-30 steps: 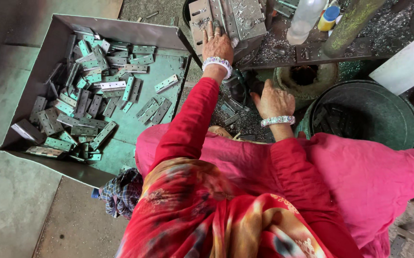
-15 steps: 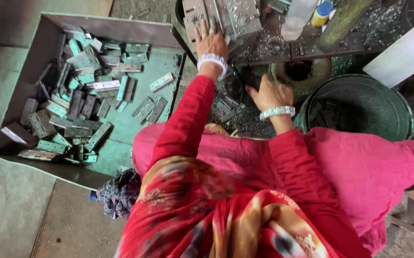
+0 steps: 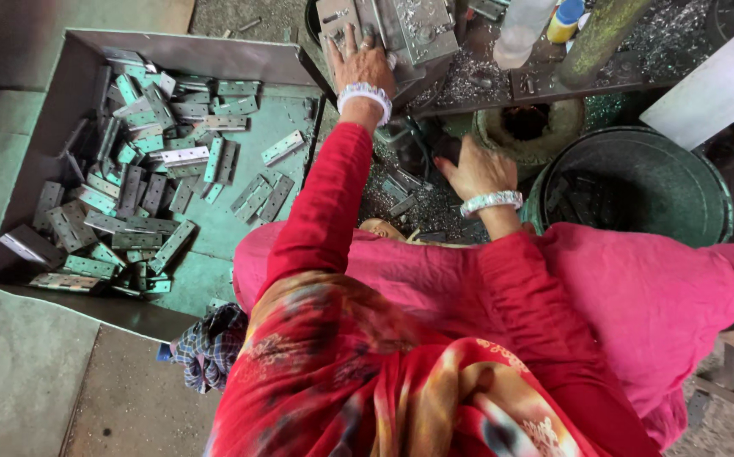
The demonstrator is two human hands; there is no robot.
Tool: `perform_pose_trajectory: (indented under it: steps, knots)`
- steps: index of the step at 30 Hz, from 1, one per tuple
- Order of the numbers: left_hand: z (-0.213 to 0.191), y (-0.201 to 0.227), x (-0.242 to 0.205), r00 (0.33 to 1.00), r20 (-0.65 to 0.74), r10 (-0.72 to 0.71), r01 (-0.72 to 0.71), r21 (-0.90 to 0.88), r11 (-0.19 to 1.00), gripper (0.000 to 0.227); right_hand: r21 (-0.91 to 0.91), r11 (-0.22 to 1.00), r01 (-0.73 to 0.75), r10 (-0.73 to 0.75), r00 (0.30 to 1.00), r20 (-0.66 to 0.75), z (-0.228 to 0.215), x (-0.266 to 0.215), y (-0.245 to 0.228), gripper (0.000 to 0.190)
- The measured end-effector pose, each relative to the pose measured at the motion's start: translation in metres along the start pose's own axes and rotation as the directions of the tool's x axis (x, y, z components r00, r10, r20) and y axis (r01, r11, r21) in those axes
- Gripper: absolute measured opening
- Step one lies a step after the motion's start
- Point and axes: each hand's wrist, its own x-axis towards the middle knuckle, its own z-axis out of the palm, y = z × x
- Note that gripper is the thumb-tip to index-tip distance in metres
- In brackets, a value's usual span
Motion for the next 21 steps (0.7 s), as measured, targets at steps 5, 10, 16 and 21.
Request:
perform_pose_trajectory:
  steps: [5, 10, 16, 21]
  knots:
    - [0.005, -0.002, 0.018, 0.998, -0.04, -0.047, 0.045, -0.039, 0.998, 0.047, 0.067, 0.996, -0.067, 0.06, 0.993, 0.1, 0.029, 0.0, 0.01, 0.063]
    - [0.018, -0.003, 0.01, 0.986, -0.168, -0.019, 0.002, -0.096, 0.995, 0.053, 0.024, 0.996, -0.092, 0.09, 0.994, 0.063, 0.048, -0.001, 0.02, 0.057]
    - [0.01, -0.005, 0.028, 0.995, -0.099, -0.021, 0.014, -0.071, 0.997, 0.048, -0.028, 0.999, 0.029, -0.03, 0.999, -0.038, 0.001, 0.005, -0.002, 0.059]
    - [0.017, -0.004, 0.045, 0.996, -0.059, -0.064, 0.063, -0.024, 0.998, 0.045, -0.008, 0.996, -0.088, 0.088, 0.995, 0.047, 0.026, -0.002, 0.002, 0.051]
